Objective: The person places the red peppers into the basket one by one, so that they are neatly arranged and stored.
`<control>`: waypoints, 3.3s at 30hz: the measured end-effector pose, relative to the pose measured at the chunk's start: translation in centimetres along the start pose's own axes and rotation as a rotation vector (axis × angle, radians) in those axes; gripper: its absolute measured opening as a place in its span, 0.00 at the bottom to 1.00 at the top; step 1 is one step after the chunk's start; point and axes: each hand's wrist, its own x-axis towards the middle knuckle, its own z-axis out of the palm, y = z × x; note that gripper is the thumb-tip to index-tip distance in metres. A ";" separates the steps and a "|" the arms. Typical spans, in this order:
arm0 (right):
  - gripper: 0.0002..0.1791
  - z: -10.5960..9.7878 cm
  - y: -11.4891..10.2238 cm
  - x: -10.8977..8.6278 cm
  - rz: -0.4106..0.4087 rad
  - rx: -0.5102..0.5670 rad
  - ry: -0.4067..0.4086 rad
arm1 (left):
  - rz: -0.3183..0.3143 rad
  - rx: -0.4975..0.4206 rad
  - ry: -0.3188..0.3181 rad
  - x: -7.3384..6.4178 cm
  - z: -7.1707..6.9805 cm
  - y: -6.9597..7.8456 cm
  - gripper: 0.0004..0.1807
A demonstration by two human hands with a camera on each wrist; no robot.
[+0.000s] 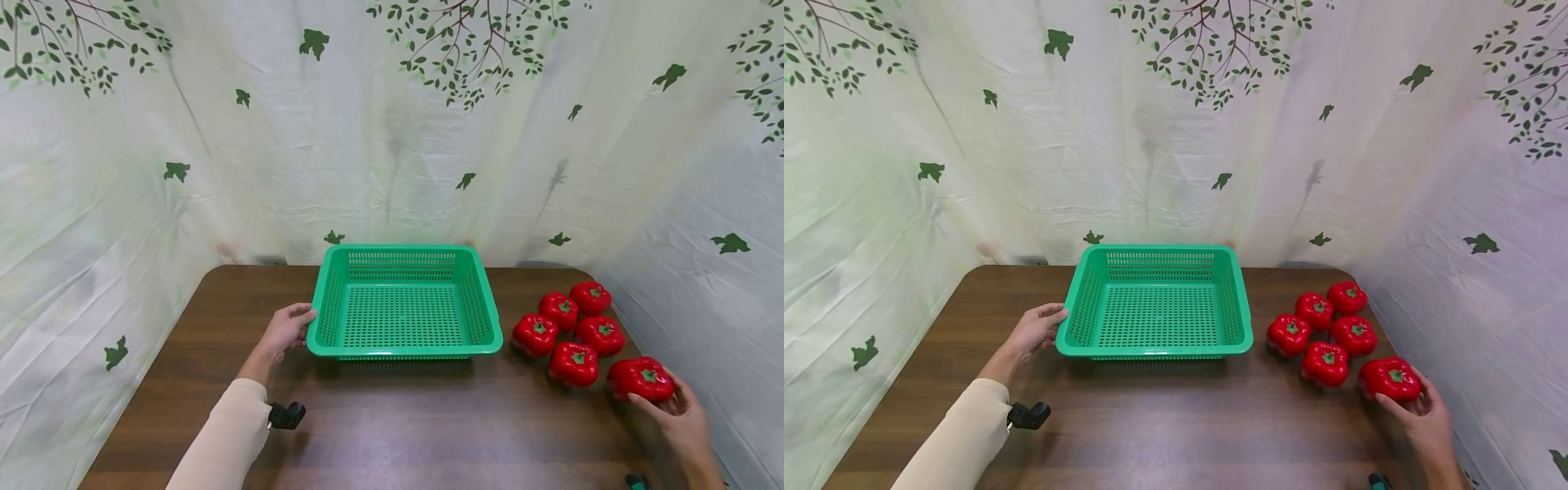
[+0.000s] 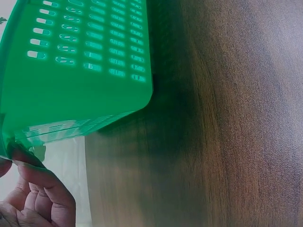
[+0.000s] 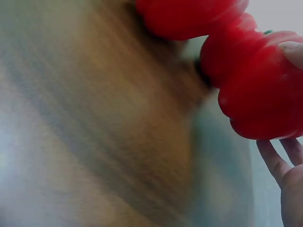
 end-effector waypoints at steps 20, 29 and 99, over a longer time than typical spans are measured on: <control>0.43 -1.2 -4.6 0.5 -0.190 0.050 -0.054 | -0.006 0.001 -0.002 0.0 -0.1 0.1 0.27; 0.41 0.8 -7.5 1.2 -0.312 0.000 -0.172 | -0.020 0.018 0.004 -0.3 -0.3 0.3 0.28; 0.42 26.3 -16.6 2.2 -0.448 -0.083 -0.575 | -0.041 0.047 0.020 -0.1 -0.2 0.4 0.23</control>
